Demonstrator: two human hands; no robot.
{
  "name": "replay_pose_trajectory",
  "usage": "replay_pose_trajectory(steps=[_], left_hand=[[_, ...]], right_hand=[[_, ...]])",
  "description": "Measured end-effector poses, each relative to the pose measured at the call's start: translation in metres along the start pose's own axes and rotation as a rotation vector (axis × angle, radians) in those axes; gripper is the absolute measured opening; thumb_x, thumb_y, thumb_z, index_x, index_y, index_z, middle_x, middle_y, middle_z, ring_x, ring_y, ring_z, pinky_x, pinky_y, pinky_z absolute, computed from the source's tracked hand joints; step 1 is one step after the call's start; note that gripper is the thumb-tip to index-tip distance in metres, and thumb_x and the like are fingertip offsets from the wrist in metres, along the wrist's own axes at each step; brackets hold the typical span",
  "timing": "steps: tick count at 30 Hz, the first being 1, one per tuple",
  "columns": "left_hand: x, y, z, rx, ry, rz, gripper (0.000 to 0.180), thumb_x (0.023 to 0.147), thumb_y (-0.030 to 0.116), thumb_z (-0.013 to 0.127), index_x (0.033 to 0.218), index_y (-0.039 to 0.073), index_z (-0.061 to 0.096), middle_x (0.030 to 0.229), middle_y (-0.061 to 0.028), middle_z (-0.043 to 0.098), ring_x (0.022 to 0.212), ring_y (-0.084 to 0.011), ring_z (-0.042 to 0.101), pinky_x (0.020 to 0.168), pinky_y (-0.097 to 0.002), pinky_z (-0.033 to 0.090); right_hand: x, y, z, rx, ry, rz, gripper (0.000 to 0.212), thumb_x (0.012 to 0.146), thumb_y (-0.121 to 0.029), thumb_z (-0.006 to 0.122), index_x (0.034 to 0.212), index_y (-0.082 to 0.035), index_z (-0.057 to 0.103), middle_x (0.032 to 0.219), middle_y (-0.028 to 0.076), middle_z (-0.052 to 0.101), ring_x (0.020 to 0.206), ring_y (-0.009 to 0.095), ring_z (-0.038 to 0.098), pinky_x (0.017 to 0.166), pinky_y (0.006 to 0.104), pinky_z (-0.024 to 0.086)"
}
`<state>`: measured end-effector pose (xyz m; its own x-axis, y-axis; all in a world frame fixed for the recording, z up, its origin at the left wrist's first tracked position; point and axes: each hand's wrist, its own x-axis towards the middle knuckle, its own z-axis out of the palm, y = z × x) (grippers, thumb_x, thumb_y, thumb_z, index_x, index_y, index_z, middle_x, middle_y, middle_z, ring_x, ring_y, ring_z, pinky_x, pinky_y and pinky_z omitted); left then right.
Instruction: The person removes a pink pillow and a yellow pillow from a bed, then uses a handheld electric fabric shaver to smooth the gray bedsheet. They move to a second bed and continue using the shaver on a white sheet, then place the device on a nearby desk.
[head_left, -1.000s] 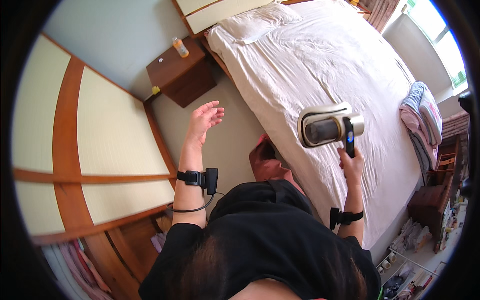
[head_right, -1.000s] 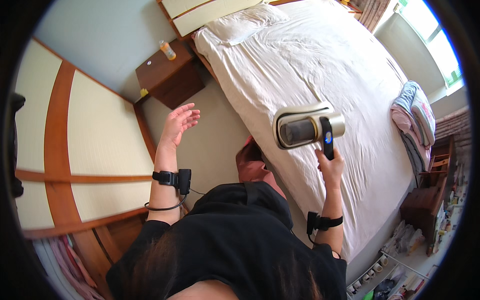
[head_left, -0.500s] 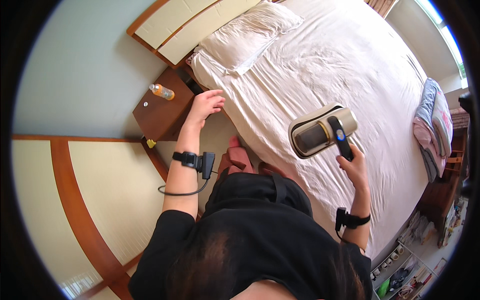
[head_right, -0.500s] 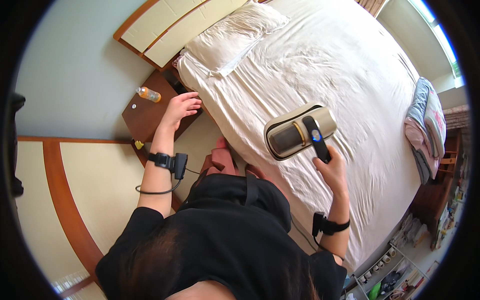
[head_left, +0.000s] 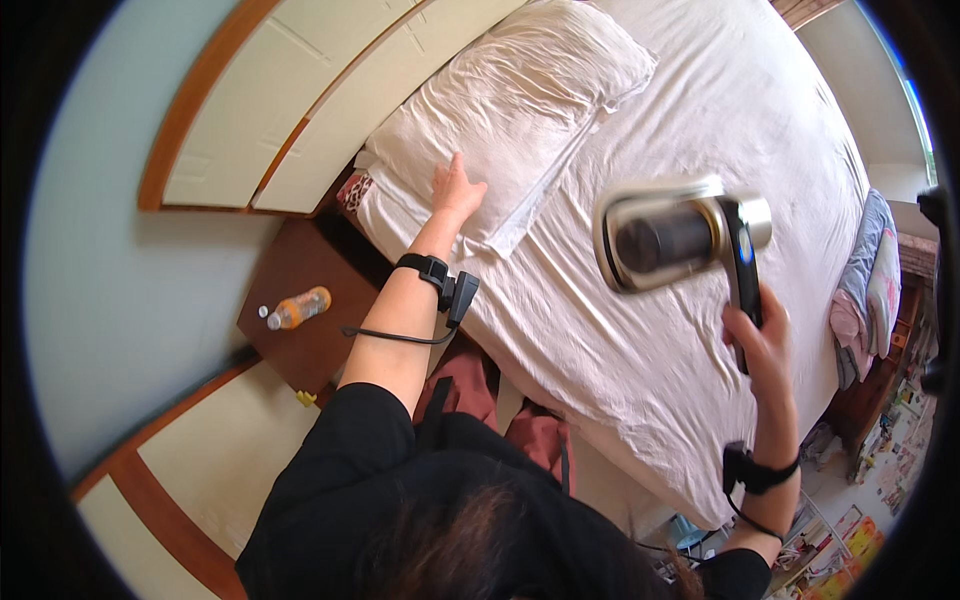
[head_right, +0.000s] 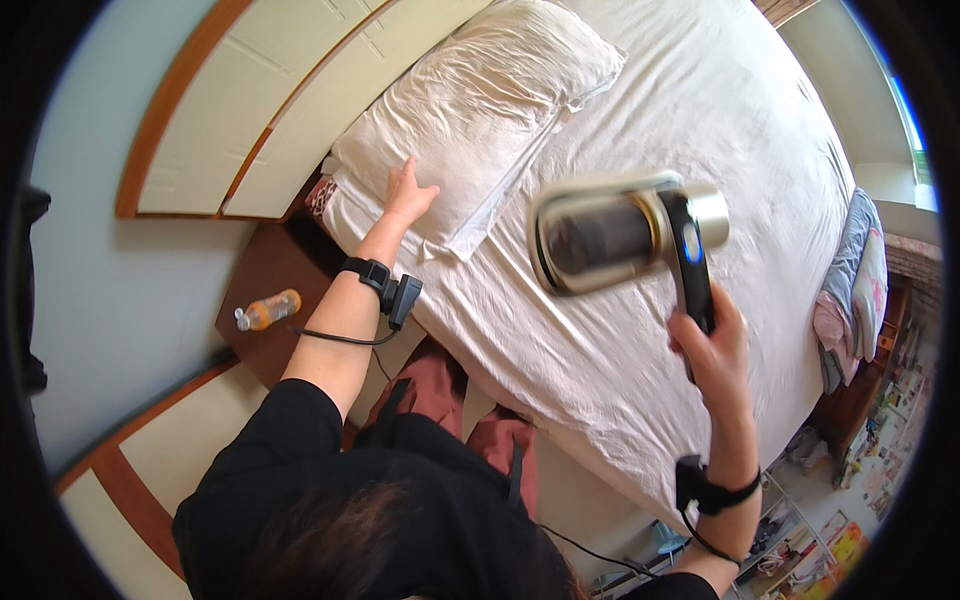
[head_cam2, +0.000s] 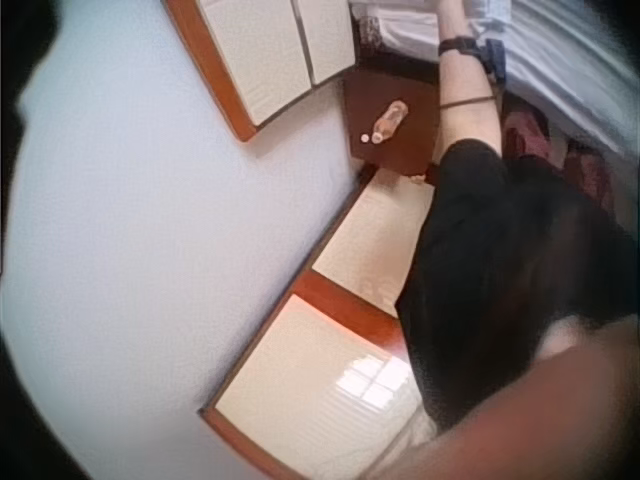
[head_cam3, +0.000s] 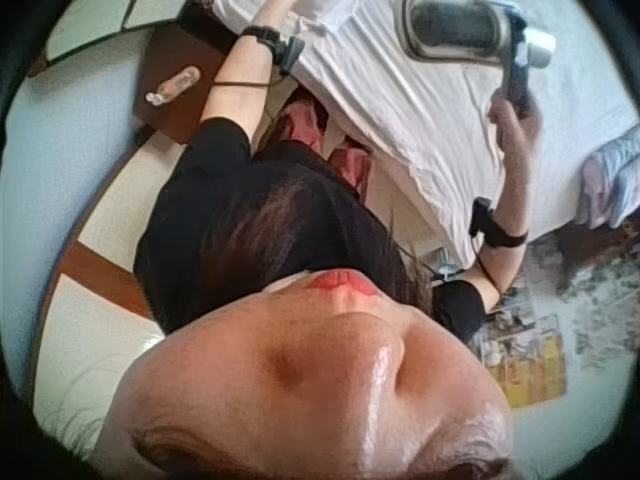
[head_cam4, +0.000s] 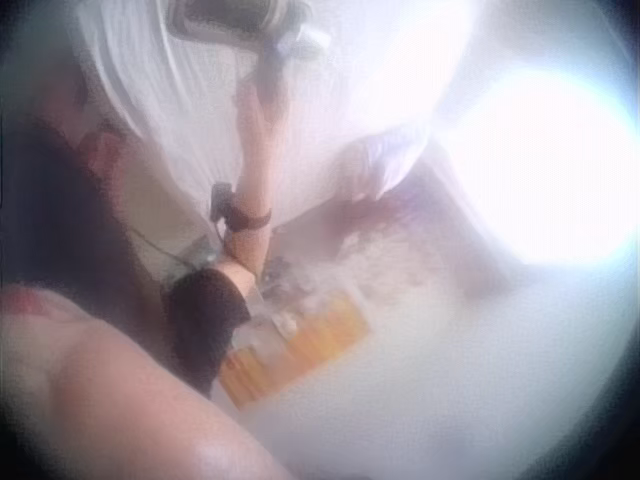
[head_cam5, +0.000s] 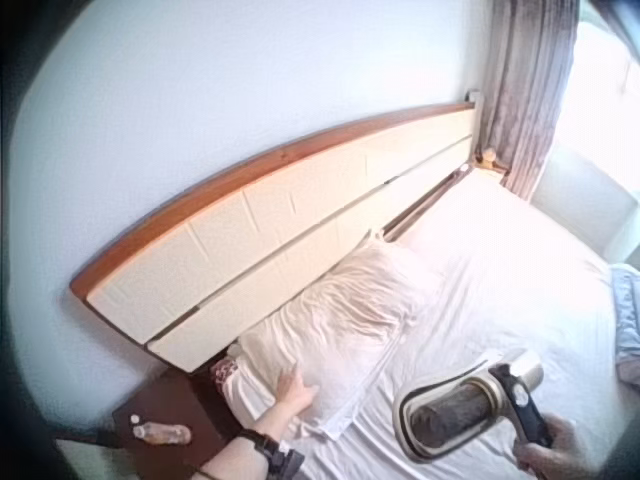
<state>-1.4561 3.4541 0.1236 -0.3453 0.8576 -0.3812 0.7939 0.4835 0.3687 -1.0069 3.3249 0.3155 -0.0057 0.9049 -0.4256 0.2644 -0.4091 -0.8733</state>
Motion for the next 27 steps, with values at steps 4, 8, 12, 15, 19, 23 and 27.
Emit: replay_pose_trajectory(steps=[4, 8, 12, 15, 19, 23, 27], left_hand=[[0.011, 0.0, 0.003, 0.283, 0.0, -0.129, 0.132, 0.069, 0.054, 0.082, 0.158, 0.007, -0.004, 0.162, -0.0311, -0.008, 0.151, -0.0439, -0.007, 0.118, -0.06, 0.008], [-0.006, -0.005, 0.018, 0.434, -0.071, -0.189, 0.156, 0.057, 0.066, 0.086, 0.155, 0.006, -0.02, 0.16, -0.0321, -0.018, 0.15, -0.045, -0.015, 0.117, -0.0651, 0.003], [-0.02, -0.013, 0.039, 0.353, -0.119, -0.204, 0.161, 0.055, 0.065, 0.087, 0.153, 0.004, -0.025, 0.157, -0.0333, -0.025, 0.147, -0.0463, -0.025, 0.115, -0.0656, -0.006], [-0.027, -0.015, 0.049, 0.261, -0.057, -0.136, 0.159, 0.055, 0.061, 0.088, 0.153, 0.002, -0.023, 0.156, -0.0355, -0.026, 0.145, -0.048, -0.029, 0.111, -0.0675, -0.012], [-0.042, -0.015, 0.057, 0.208, -0.027, -0.114, 0.153, 0.057, 0.058, 0.088, 0.154, 0.0, -0.016, 0.157, -0.0367, -0.02, 0.146, -0.0504, -0.024, 0.111, -0.0693, -0.011], [-0.054, -0.017, 0.066, 0.207, 0.015, -0.094, 0.15, 0.058, 0.058, 0.087, 0.155, 0.0, -0.012, 0.157, -0.0385, -0.016, 0.146, -0.0536, -0.02, 0.111, -0.0703, -0.009], [-0.054, -0.019, 0.073, 0.247, 0.028, -0.082, 0.149, 0.059, 0.059, 0.087, 0.155, 0.0, -0.011, 0.156, -0.0391, -0.016, 0.146, -0.0539, -0.019, 0.112, -0.0703, -0.009]], right_hand=[[0.102, 0.005, 0.091, 0.281, -0.02, -0.187, 0.029, 0.087, -0.007, 0.062, 0.113, 0.001, 0.056, 0.079, 0.003, 0.059, 0.062, 0.008, 0.059, 0.052, 0.0239, 0.049], [0.168, 0.04, 0.215, 0.423, 0.075, -0.267, 0.026, 0.086, -0.005, 0.063, 0.11, -0.002, 0.053, 0.076, 0.003, 0.059, 0.055, 0.008, 0.057, 0.047, 0.0242, 0.048], [0.185, 0.068, 0.29, 0.311, -0.028, 0.125, 0.03, 0.081, -0.008, 0.064, 0.107, 0.0, 0.052, 0.066, 0.007, 0.061, 0.049, 0.014, 0.06, 0.045, 0.03, 0.048], [0.168, 0.068, 0.293, 0.29, 0.108, 0.007, 0.026, 0.08, -0.007, 0.064, 0.104, 0.0, 0.055, 0.063, 0.009, 0.062, 0.047, 0.014, 0.061, 0.045, 0.0305, 0.049], [0.138, 0.062, 0.289, 0.338, 0.064, 0.148, 0.022, 0.082, -0.001, 0.062, 0.102, -0.001, 0.053, 0.063, 0.003, 0.056, 0.044, 0.01, 0.054, 0.04, 0.0265, 0.043], [0.143, 0.07, 0.308, 0.202, 0.221, -0.048, 0.023, 0.082, -0.006, 0.065, 0.101, -0.001, 0.054, 0.066, 0.007, 0.058, 0.051, 0.017, 0.058, 0.048, 0.0321, 0.046], [0.204, 0.052, 0.312, 0.128, 0.349, -0.085, 0.028, 0.08, -0.015, 0.069, 0.101, 0.0, 0.057, 0.074, 0.016, 0.061, 0.065, 0.032, 0.061, 0.064, 0.0413, 0.049]])
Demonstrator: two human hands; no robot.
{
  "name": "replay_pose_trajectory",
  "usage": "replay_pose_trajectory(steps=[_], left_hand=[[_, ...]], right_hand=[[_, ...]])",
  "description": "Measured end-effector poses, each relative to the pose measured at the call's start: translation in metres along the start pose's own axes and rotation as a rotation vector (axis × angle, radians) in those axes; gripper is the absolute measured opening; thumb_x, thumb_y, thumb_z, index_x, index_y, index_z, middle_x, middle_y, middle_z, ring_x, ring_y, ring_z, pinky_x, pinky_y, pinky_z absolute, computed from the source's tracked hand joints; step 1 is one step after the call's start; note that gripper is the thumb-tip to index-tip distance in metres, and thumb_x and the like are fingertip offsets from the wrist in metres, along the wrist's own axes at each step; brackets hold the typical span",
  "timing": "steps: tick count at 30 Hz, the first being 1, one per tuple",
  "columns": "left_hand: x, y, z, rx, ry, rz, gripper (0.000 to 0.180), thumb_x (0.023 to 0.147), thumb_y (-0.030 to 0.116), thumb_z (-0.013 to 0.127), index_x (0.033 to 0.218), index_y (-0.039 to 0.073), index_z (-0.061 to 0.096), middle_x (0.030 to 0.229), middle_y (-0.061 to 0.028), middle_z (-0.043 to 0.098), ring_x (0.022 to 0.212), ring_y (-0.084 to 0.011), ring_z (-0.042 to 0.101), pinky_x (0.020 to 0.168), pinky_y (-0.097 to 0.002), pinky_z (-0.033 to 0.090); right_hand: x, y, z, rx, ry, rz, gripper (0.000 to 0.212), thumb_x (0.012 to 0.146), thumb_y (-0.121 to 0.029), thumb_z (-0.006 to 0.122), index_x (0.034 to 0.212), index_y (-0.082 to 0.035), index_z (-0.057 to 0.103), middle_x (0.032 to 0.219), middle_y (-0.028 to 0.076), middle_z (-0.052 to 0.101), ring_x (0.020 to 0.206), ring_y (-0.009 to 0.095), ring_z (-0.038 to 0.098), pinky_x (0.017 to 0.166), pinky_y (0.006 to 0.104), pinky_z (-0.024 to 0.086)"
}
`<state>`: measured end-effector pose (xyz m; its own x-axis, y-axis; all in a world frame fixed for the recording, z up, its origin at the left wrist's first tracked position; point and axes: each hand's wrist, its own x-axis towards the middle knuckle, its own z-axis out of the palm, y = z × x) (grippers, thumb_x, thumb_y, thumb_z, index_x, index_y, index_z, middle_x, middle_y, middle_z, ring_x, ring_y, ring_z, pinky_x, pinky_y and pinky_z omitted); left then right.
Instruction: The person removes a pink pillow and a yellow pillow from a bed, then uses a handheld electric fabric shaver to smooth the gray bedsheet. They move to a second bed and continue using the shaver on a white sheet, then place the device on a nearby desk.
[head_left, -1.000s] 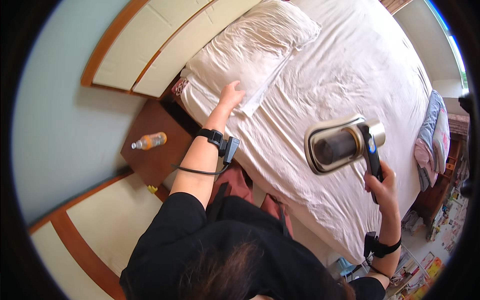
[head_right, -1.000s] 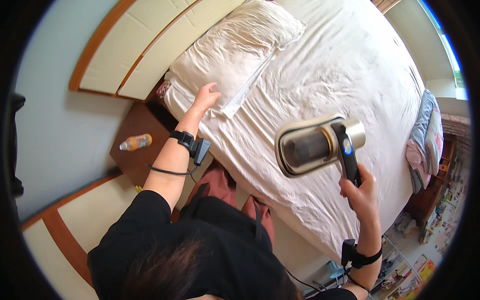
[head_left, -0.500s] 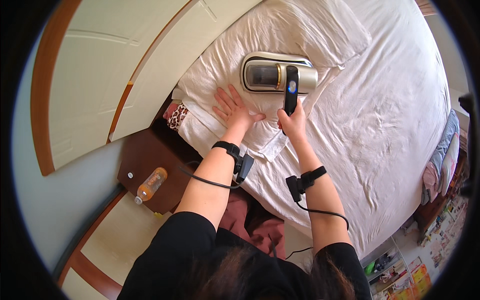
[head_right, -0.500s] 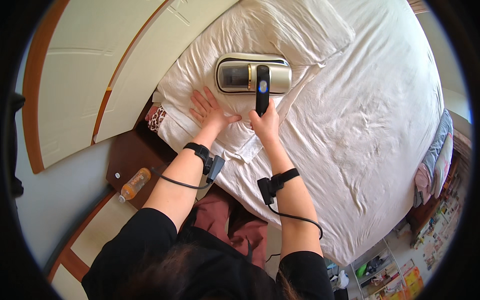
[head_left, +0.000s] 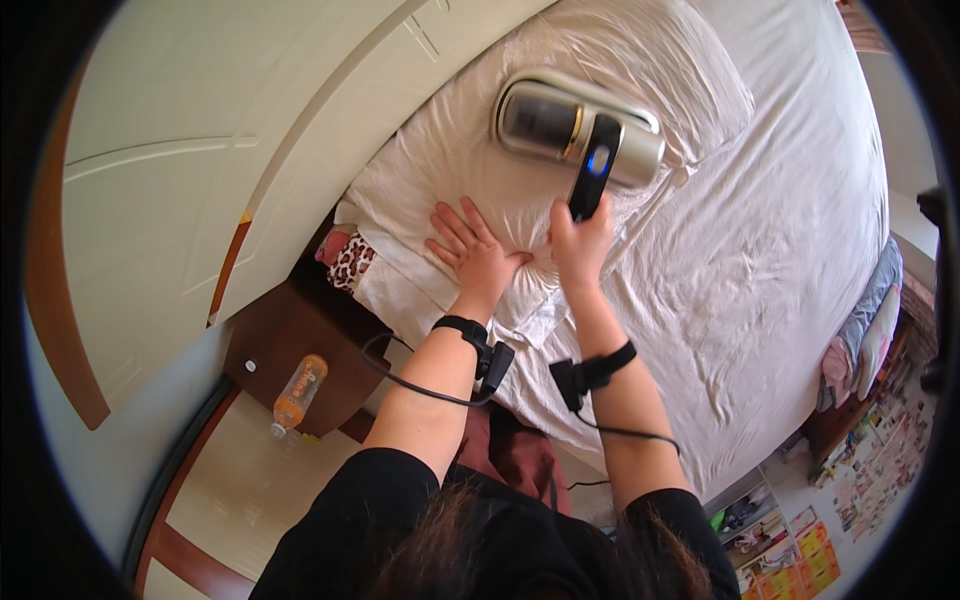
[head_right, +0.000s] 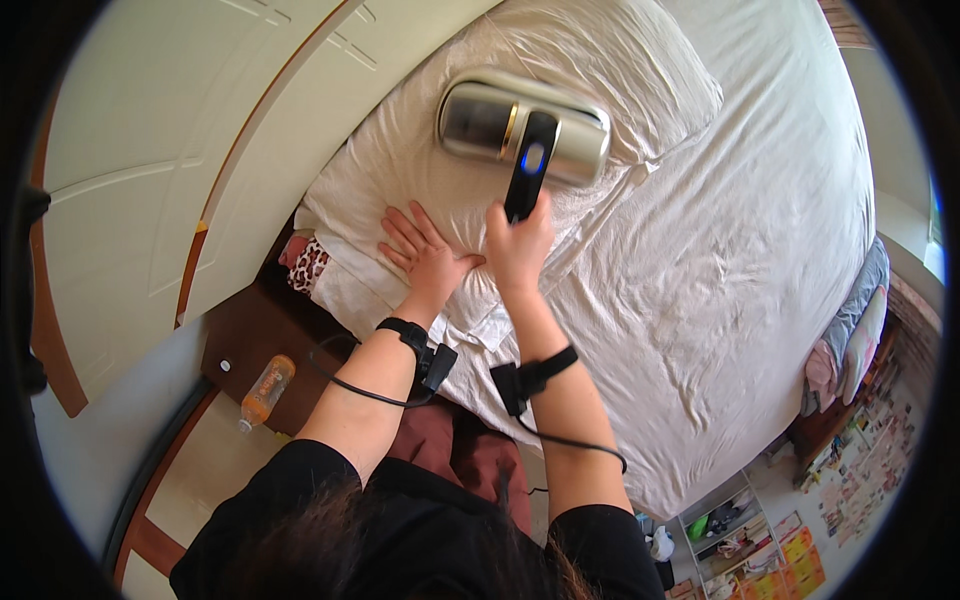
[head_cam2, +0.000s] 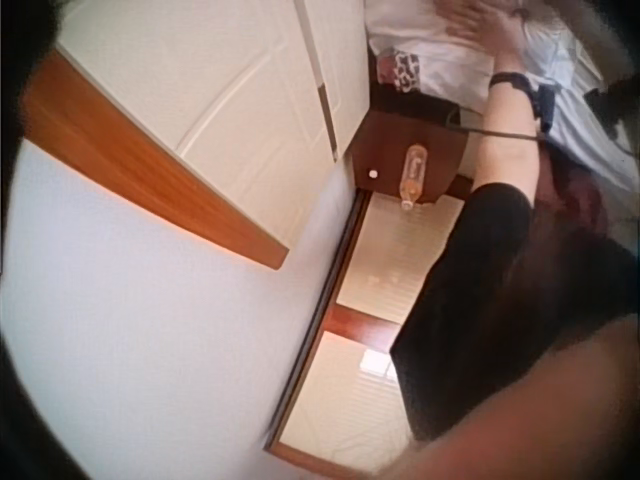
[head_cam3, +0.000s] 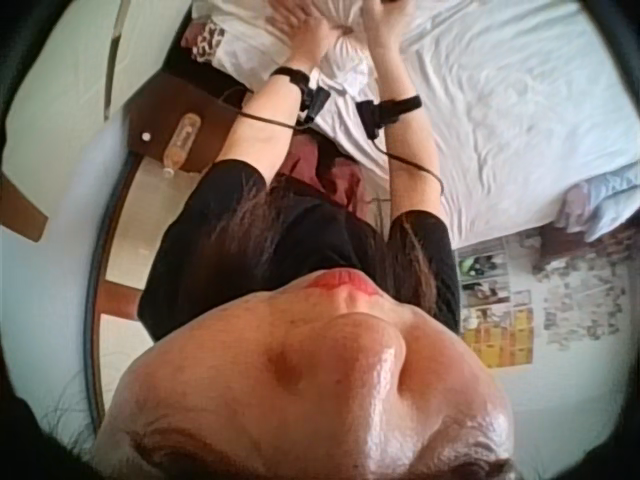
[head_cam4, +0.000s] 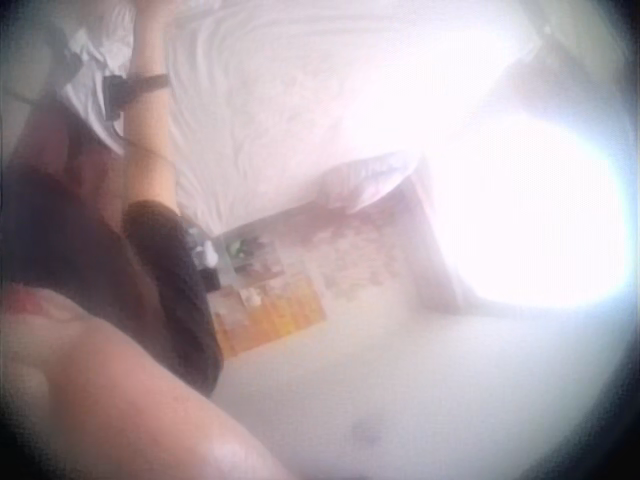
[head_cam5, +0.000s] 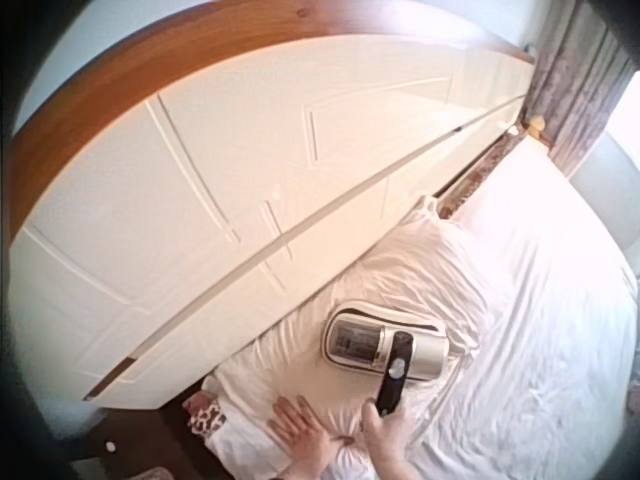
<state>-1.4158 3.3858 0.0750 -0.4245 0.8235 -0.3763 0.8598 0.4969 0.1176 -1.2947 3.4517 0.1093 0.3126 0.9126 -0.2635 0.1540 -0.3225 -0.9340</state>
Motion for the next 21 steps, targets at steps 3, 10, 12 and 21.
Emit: replay_pose_trajectory(steps=[3, 10, 12, 21], left_hand=[[0.003, 0.004, 0.003, -0.009, -0.054, -0.068, 0.15, 0.058, 0.06, 0.086, 0.155, 0.0, -0.011, 0.157, -0.038, -0.016, 0.146, -0.0531, -0.018, 0.112, -0.0707, -0.009], [0.005, 0.003, 0.0, 0.033, -0.078, -0.086, 0.155, 0.058, 0.064, 0.084, 0.153, -0.001, -0.019, 0.155, -0.0381, -0.022, 0.145, -0.0512, -0.026, 0.11, -0.0696, -0.014], [0.003, -0.001, 0.0, 0.054, -0.146, -0.125, 0.154, 0.059, 0.063, 0.085, 0.153, -0.001, -0.019, 0.156, -0.0378, -0.022, 0.145, -0.0508, -0.026, 0.11, -0.0695, -0.014], [0.0, -0.01, 0.007, 0.02, 0.028, 0.001, 0.157, 0.056, 0.063, 0.086, 0.153, -0.001, -0.02, 0.155, -0.0382, -0.023, 0.145, -0.0525, -0.025, 0.109, -0.071, -0.012]], right_hand=[[0.068, -0.045, 0.011, 0.039, -0.007, 0.018, 0.024, 0.079, -0.016, 0.066, 0.094, 0.0, 0.055, 0.057, 0.01, 0.059, 0.047, 0.022, 0.062, 0.049, 0.0369, 0.049], [0.058, -0.068, -0.003, 0.062, -0.163, 0.132, 0.018, 0.082, -0.012, 0.064, 0.082, 0.0, 0.051, 0.056, 0.006, 0.056, 0.044, 0.014, 0.055, 0.041, 0.0306, 0.042], [0.002, -0.044, -0.024, 0.028, -0.2, 0.173, 0.028, 0.084, -0.014, 0.067, 0.103, 0.002, 0.054, 0.061, 0.009, 0.06, 0.049, 0.016, 0.06, 0.046, 0.0335, 0.046], [-0.046, 0.002, -0.025, -0.133, -0.03, -0.068, 0.028, 0.084, -0.016, 0.07, 0.102, -0.002, 0.055, 0.074, 0.017, 0.061, 0.067, 0.036, 0.064, 0.064, 0.0421, 0.05]])
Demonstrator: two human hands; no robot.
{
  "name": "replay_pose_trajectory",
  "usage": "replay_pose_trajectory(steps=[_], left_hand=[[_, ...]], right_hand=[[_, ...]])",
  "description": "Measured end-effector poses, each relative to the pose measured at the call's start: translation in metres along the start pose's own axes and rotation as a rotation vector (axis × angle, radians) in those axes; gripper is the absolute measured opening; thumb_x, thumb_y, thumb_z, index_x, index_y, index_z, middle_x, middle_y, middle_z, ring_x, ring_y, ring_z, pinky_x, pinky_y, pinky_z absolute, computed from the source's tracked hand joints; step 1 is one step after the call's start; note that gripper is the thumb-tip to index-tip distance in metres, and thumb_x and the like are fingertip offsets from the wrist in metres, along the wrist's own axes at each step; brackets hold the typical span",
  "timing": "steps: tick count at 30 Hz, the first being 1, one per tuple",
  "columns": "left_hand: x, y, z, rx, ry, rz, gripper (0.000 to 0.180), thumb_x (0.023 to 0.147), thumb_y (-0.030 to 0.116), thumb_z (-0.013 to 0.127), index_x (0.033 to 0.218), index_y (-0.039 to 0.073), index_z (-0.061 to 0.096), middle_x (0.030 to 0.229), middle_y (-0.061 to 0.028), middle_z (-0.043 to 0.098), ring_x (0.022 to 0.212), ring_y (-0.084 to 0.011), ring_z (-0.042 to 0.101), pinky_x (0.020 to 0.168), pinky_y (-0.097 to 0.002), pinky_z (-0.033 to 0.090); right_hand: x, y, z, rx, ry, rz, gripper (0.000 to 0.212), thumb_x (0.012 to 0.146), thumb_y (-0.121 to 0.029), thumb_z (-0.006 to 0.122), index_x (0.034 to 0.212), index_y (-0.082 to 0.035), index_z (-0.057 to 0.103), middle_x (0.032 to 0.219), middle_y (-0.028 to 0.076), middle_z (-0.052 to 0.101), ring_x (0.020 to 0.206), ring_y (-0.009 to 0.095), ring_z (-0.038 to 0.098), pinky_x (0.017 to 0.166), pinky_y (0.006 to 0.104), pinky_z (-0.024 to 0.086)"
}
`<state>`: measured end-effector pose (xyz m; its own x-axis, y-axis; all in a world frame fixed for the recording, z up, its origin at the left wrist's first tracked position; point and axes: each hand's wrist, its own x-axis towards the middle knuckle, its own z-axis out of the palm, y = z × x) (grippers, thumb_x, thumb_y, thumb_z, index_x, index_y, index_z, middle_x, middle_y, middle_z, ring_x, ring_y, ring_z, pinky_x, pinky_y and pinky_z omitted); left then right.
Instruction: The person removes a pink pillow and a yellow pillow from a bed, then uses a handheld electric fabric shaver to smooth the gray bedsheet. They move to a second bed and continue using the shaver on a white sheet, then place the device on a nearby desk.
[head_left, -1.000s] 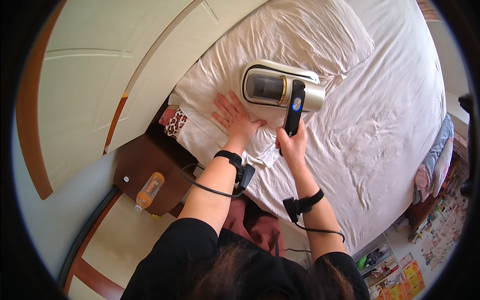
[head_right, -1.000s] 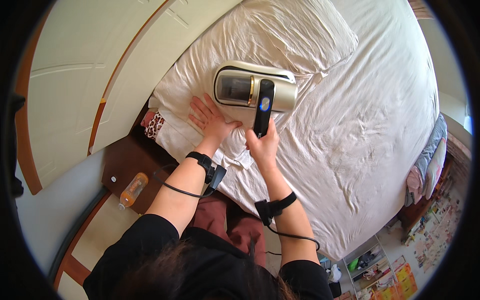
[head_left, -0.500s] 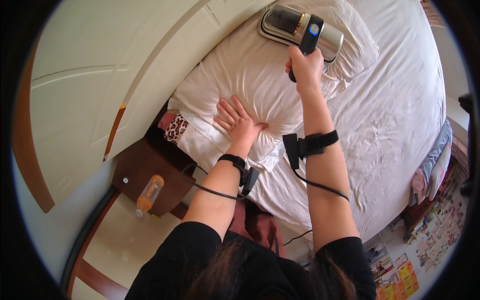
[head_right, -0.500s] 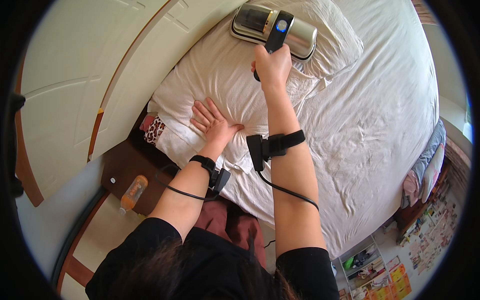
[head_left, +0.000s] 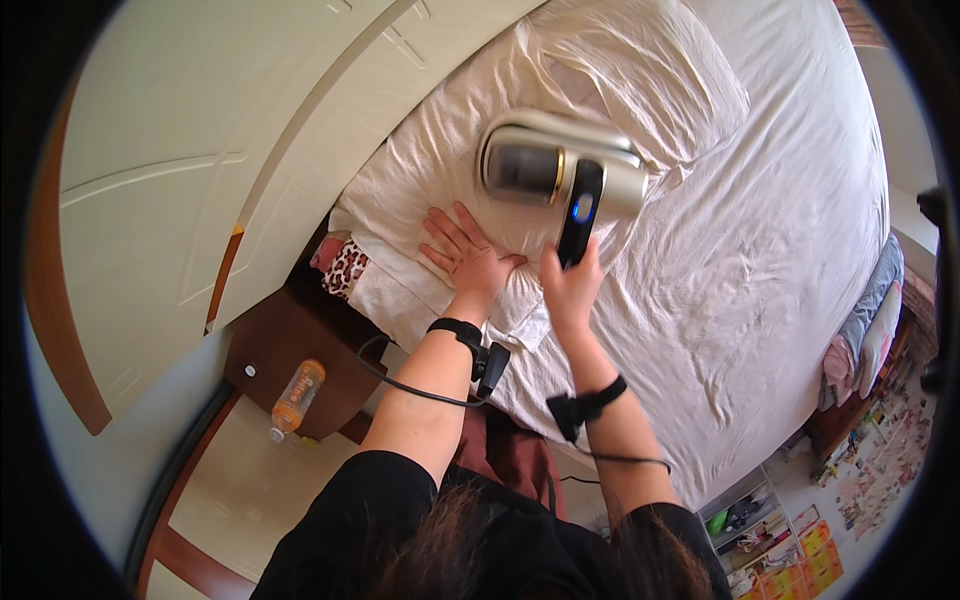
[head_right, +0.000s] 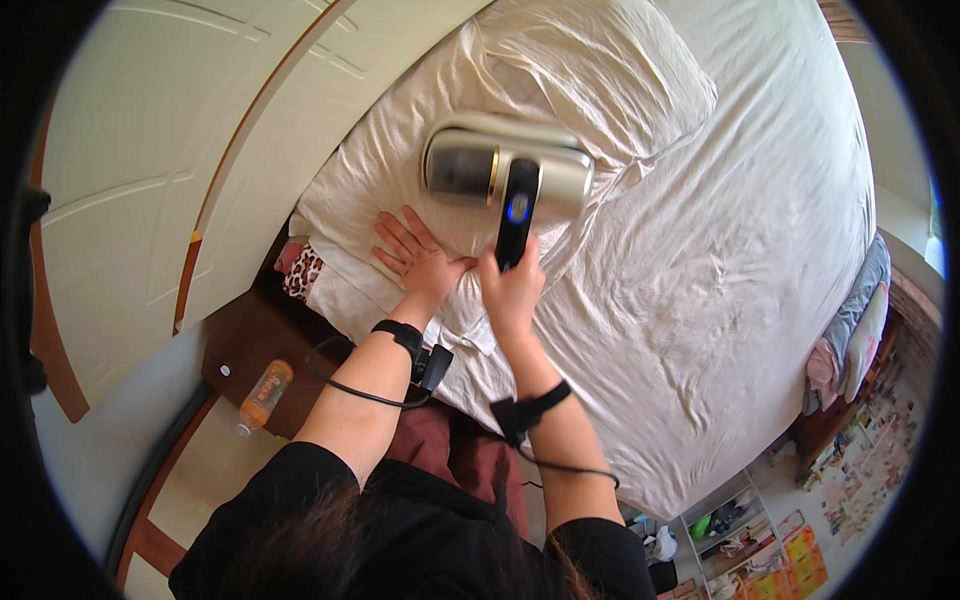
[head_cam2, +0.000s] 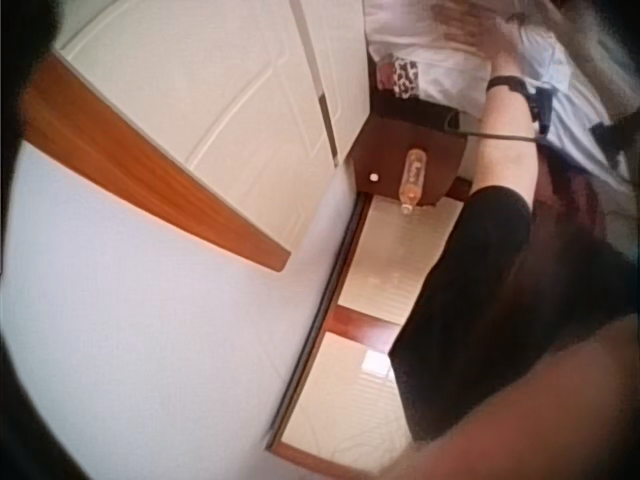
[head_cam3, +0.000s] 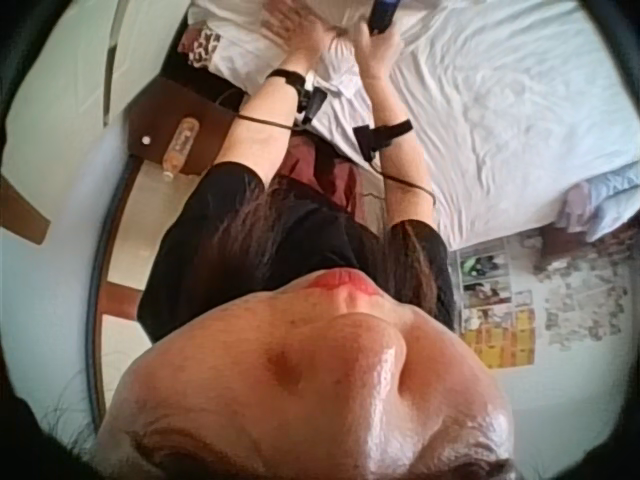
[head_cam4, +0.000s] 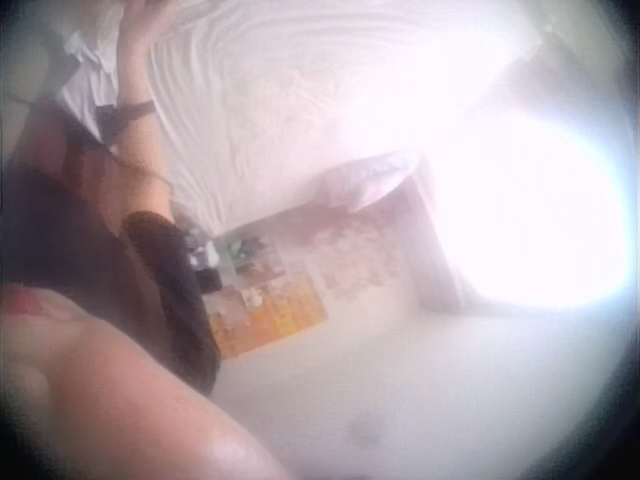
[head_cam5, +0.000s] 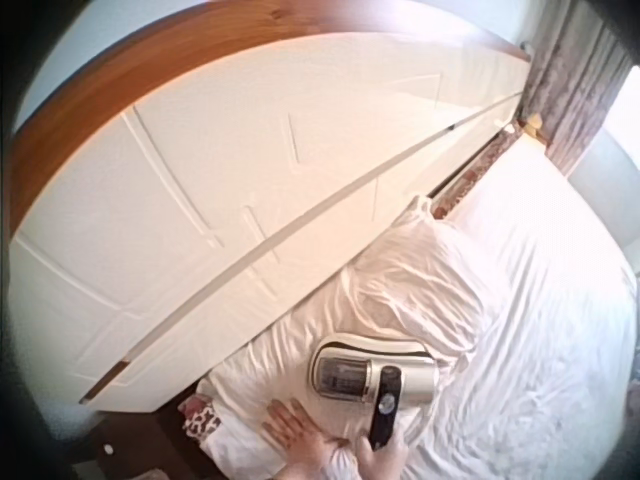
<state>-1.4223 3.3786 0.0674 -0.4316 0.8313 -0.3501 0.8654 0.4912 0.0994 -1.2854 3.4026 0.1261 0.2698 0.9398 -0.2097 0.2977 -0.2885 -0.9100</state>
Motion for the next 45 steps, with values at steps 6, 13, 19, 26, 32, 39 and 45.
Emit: replay_pose_trajectory(steps=[6, 13, 19, 26, 32, 39, 45], left_hand=[[0.008, 0.003, 0.001, 0.014, -0.057, -0.055, 0.16, 0.054, 0.065, 0.087, 0.152, 0.0, -0.022, 0.155, -0.0382, -0.024, 0.145, -0.0527, -0.023, 0.109, -0.0718, -0.012], [0.018, 0.006, -0.007, 0.085, -0.116, -0.124, 0.163, 0.053, 0.07, 0.084, 0.151, 0.001, -0.025, 0.155, -0.0368, -0.025, 0.146, -0.0506, -0.023, 0.111, -0.0692, -0.012], [0.026, -0.002, -0.013, 0.053, -0.063, -0.06, 0.161, 0.054, 0.073, 0.082, 0.152, 0.0, -0.023, 0.156, -0.0367, -0.023, 0.146, -0.0505, -0.023, 0.112, -0.0683, -0.012], [0.06, -0.019, -0.032, 0.163, -0.016, -0.098, 0.167, 0.051, 0.078, 0.08, 0.148, 0.0, -0.031, 0.153, -0.0371, -0.029, 0.144, -0.0492, -0.029, 0.112, -0.0673, -0.01], [0.086, -0.027, -0.052, 0.287, -0.067, -0.167, 0.171, 0.047, 0.082, 0.08, 0.147, 0.004, -0.034, 0.153, -0.0345, -0.033, 0.145, -0.0442, -0.03, 0.115, -0.0645, -0.008], [0.115, -0.022, -0.082, 0.287, 0.001, -0.164, 0.167, 0.051, 0.076, 0.083, 0.149, 0.009, -0.033, 0.156, -0.0315, -0.029, 0.148, -0.0416, -0.025, 0.117, -0.0627, -0.004], [0.117, 0.001, -0.099, 0.231, 0.09, -0.186, 0.142, 0.069, 0.051, 0.083, 0.154, 0.005, -0.021, 0.158, -0.0358, -0.017, 0.149, -0.0471, -0.016, 0.117, -0.063, 0.003]], right_hand=[[0.199, -0.043, 0.001, 0.068, 0.17, -0.025, 0.031, 0.079, -0.026, 0.067, 0.086, 0.003, 0.058, 0.064, 0.016, 0.064, 0.058, 0.03, 0.066, 0.059, 0.0425, 0.05], [0.19, -0.024, -0.048, 0.162, -0.089, 0.105, 0.021, 0.081, -0.016, 0.066, 0.079, 0.0, 0.054, 0.056, 0.007, 0.057, 0.045, 0.015, 0.058, 0.042, 0.0306, 0.045], [-0.005, 0.039, -0.056, 0.526, -0.012, 0.353, 0.016, 0.089, -0.005, 0.059, 0.099, -0.003, 0.046, 0.061, 0.004, 0.053, 0.041, 0.013, 0.051, 0.038, 0.0275, 0.039], [-0.112, 0.094, -0.05, 0.302, 0.118, 0.438, 0.017, 0.087, -0.009, 0.065, 0.097, -0.003, 0.052, 0.064, 0.003, 0.056, 0.042, 0.013, 0.052, 0.041, 0.0277, 0.042], [0.05, 0.113, -0.09, 0.201, 0.311, 0.319, 0.018, 0.085, -0.016, 0.066, 0.083, -0.003, 0.054, 0.051, 0.004, 0.055, 0.04, 0.013, 0.055, 0.038, 0.0292, 0.042], [0.171, 0.113, -0.099, 0.276, 0.344, 0.208, 0.03, 0.081, -0.025, 0.071, 0.09, -0.001, 0.058, 0.059, 0.007, 0.061, 0.047, 0.016, 0.06, 0.044, 0.0319, 0.046], [-0.069, 0.121, -0.06, -0.007, 0.09, 0.195, 0.044, 0.083, -0.018, 0.069, 0.122, -0.006, 0.052, 0.083, 0.025, 0.065, 0.077, 0.048, 0.064, 0.064, 0.0512, 0.049]])
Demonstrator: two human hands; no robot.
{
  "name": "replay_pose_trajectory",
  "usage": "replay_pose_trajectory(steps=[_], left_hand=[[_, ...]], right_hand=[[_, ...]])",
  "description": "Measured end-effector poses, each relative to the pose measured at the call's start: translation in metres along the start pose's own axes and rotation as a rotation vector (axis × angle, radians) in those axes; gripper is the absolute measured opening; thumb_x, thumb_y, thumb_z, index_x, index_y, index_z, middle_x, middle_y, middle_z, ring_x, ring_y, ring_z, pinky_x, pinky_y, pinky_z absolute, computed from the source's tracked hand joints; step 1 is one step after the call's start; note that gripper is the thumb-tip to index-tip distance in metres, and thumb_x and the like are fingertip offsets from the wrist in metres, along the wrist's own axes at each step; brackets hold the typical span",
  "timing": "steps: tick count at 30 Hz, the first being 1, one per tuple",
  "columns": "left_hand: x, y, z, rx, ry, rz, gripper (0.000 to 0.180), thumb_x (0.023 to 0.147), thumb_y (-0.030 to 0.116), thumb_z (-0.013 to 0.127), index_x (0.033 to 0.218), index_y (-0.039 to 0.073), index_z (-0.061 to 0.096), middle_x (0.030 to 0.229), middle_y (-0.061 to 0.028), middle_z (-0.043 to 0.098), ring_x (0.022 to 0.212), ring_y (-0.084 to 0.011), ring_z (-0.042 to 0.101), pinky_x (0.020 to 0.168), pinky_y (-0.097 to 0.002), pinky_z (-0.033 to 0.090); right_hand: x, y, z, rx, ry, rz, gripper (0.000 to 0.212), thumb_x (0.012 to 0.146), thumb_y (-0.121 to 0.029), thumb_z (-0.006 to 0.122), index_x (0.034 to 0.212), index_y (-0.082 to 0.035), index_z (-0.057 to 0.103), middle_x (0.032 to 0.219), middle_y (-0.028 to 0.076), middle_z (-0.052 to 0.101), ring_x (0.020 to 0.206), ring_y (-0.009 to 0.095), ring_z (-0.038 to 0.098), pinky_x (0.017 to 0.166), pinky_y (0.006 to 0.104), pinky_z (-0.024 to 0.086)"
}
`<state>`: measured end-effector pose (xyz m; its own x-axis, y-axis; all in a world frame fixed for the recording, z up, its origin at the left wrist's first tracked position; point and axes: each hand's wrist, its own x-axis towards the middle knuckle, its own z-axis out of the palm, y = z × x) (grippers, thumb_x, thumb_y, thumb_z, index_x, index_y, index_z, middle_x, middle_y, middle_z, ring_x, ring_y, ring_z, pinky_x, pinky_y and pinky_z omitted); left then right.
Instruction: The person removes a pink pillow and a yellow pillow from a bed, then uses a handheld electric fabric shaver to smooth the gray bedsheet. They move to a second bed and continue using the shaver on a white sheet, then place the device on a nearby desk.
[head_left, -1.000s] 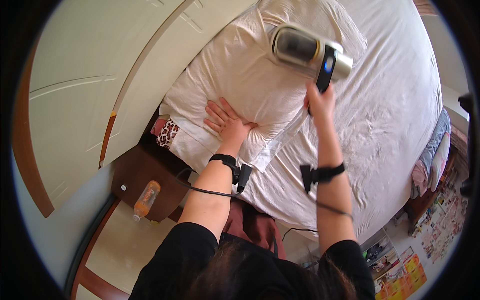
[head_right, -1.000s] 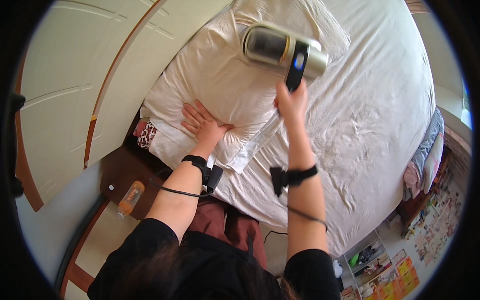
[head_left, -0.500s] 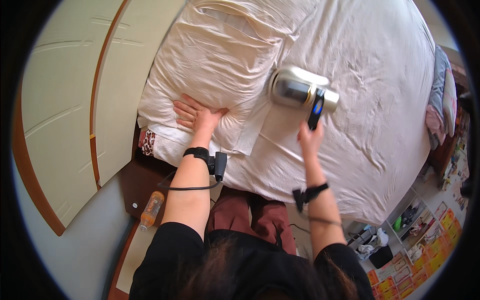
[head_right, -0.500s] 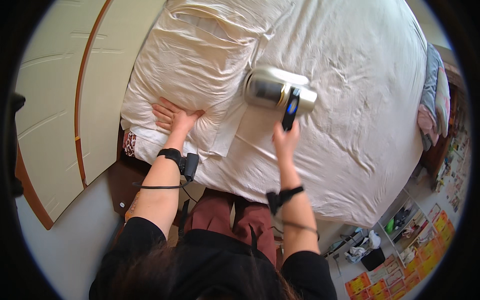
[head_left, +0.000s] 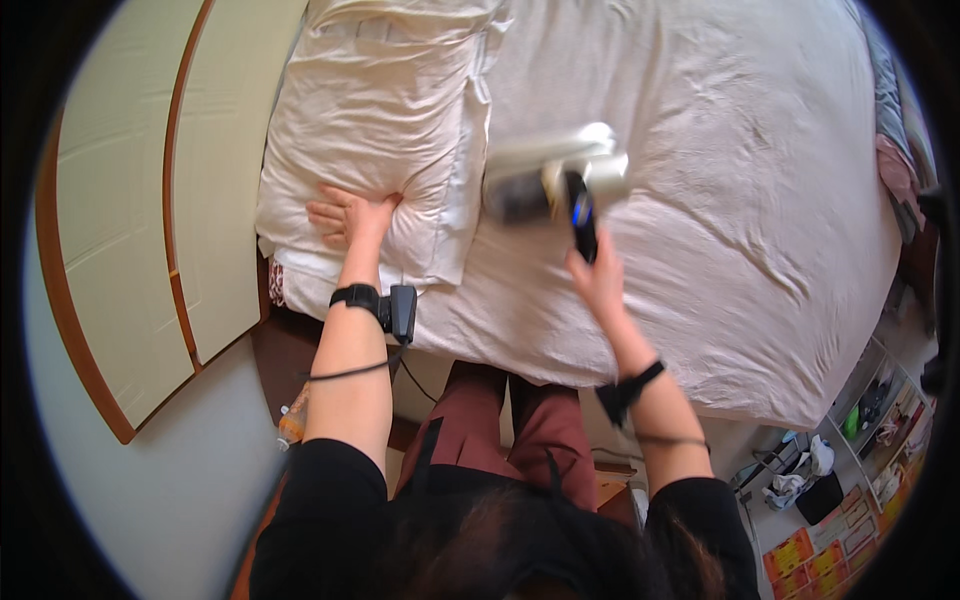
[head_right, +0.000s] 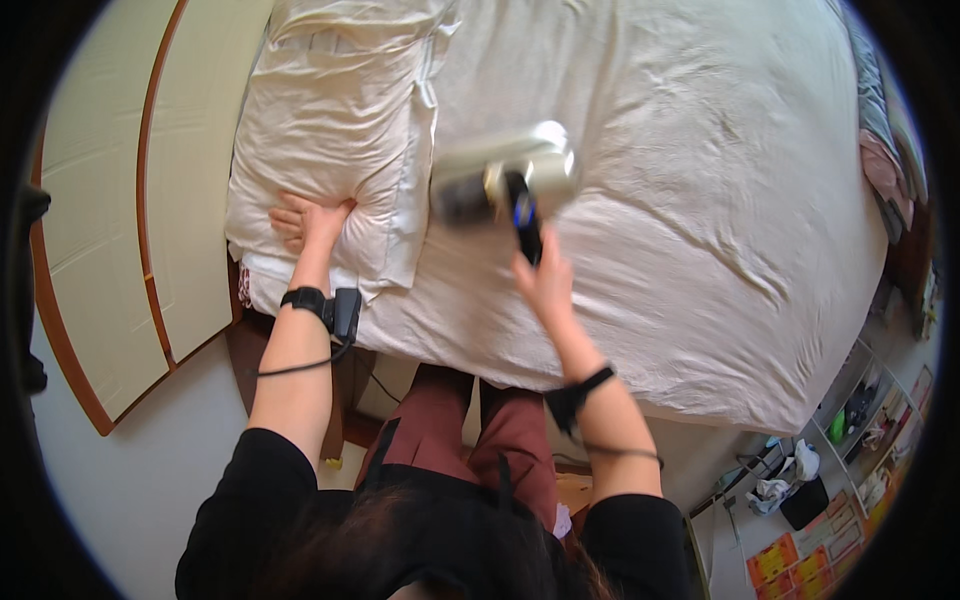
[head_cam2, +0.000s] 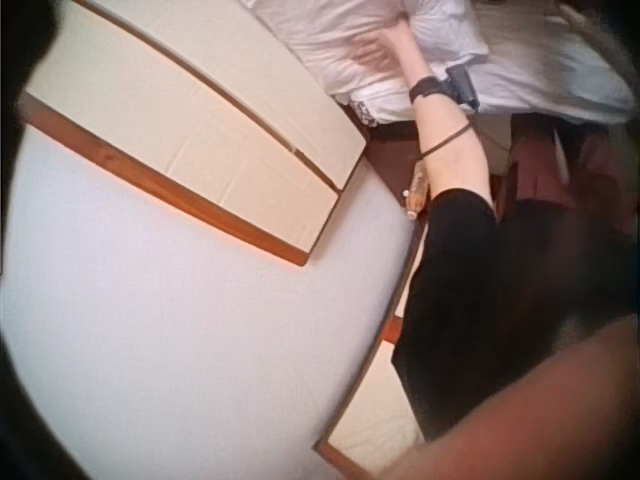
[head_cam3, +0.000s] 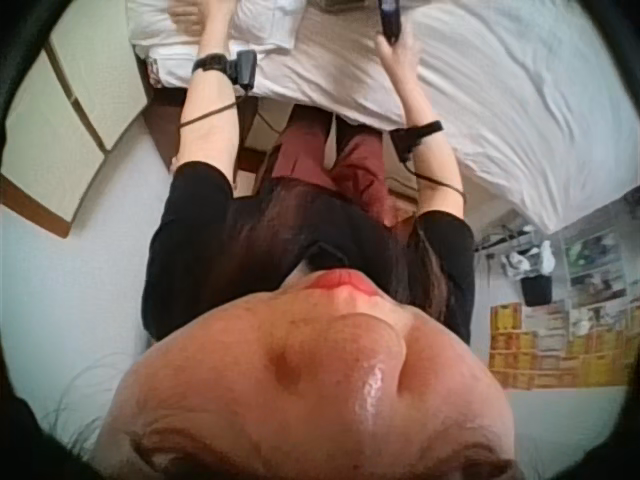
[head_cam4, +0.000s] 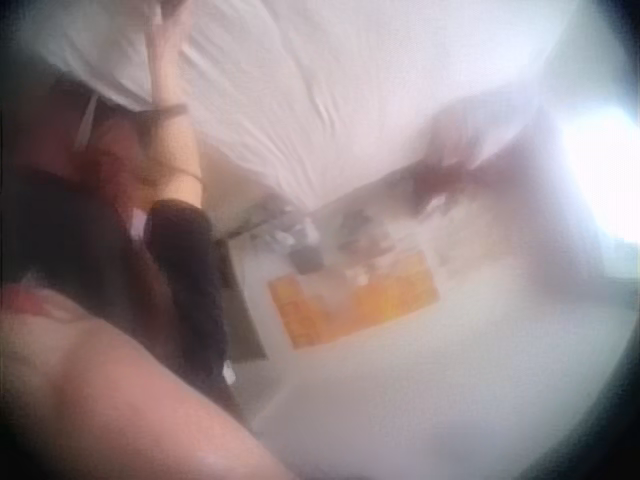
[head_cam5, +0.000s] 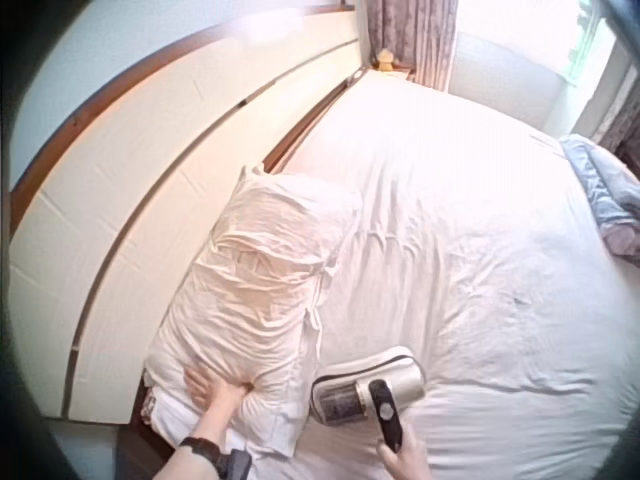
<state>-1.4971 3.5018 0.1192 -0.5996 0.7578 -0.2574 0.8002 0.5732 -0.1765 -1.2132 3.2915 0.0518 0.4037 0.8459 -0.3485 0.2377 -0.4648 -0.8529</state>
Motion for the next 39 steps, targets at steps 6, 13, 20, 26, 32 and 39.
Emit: replay_pose_trajectory(steps=[6, 13, 20, 26, 32, 39], left_hand=[[-0.043, 0.091, 0.021, -0.234, 0.284, 0.913, 0.104, 0.078, 0.006, 0.056, 0.157, 0.004, -0.012, 0.162, -0.0297, -0.006, 0.151, -0.0467, -0.001, 0.119, -0.0597, 0.004], [-0.07, 0.165, 0.082, 0.095, -0.319, 0.195, 0.113, 0.082, 0.016, 0.062, 0.154, 0.007, -0.024, 0.159, -0.0268, -0.027, 0.148, -0.042, -0.026, 0.112, -0.0718, -0.004], [-0.075, 0.168, 0.128, 0.302, 0.051, -0.031, 0.074, 0.103, 0.025, 0.034, 0.158, 0.013, -0.014, 0.163, -0.025, -0.015, 0.151, -0.0436, -0.013, 0.11, -0.0773, 0.002], [-0.102, 0.15, 0.113, 0.418, -0.129, -0.149, 0.074, 0.104, 0.022, 0.034, 0.157, 0.01, -0.015, 0.163, -0.0254, -0.017, 0.149, -0.046, -0.017, 0.109, -0.0777, 0.0], [-0.12, 0.147, 0.111, 0.354, -0.106, -0.12, 0.079, 0.103, 0.025, 0.038, 0.156, 0.006, -0.018, 0.16, -0.0268, -0.023, 0.148, -0.0456, -0.02, 0.109, -0.0776, 0.0], [-0.112, 0.124, 0.104, 0.405, -0.076, -0.118, 0.084, 0.102, 0.03, 0.04, 0.155, 0.006, -0.02, 0.161, -0.0293, -0.019, 0.149, -0.0463, -0.016, 0.108, -0.0786, 0.005]], right_hand=[[-0.115, 0.043, -0.045, -0.02, -0.141, 0.043, 0.035, 0.079, -0.014, 0.069, 0.111, -0.006, 0.057, 0.079, 0.023, 0.066, 0.075, 0.045, 0.065, 0.064, 0.0489, 0.05], [0.029, 0.033, -0.075, 0.058, 0.22, 0.248, 0.03, 0.078, -0.013, 0.069, 0.104, -0.002, 0.059, 0.071, 0.018, 0.061, 0.064, 0.036, 0.064, 0.06, 0.042, 0.05], [0.112, 0.0, -0.076, 0.201, 0.097, 0.157, 0.03, 0.078, -0.01, 0.066, 0.106, 0.0, 0.059, 0.072, 0.012, 0.059, 0.064, 0.026, 0.062, 0.063, 0.0366, 0.05], [0.177, -0.044, -0.034, 0.286, 0.178, 0.047, 0.031, 0.078, -0.012, 0.067, 0.105, 0.0, 0.061, 0.076, 0.015, 0.063, 0.066, 0.03, 0.062, 0.065, 0.0379, 0.05], [0.314, -0.109, -0.027, 0.569, 0.294, -0.184, 0.023, 0.088, -0.019, 0.072, 0.101, -0.002, 0.062, 0.059, -0.002, 0.056, 0.047, 0.007, 0.053, 0.043, 0.0248, 0.04], [0.243, -0.113, 0.005, 0.435, 0.08, -0.159, 0.056, 0.087, -0.025, 0.072, 0.133, 0.0, 0.052, 0.099, 0.027, 0.068, 0.092, 0.045, 0.067, 0.077, 0.0433, 0.054]])
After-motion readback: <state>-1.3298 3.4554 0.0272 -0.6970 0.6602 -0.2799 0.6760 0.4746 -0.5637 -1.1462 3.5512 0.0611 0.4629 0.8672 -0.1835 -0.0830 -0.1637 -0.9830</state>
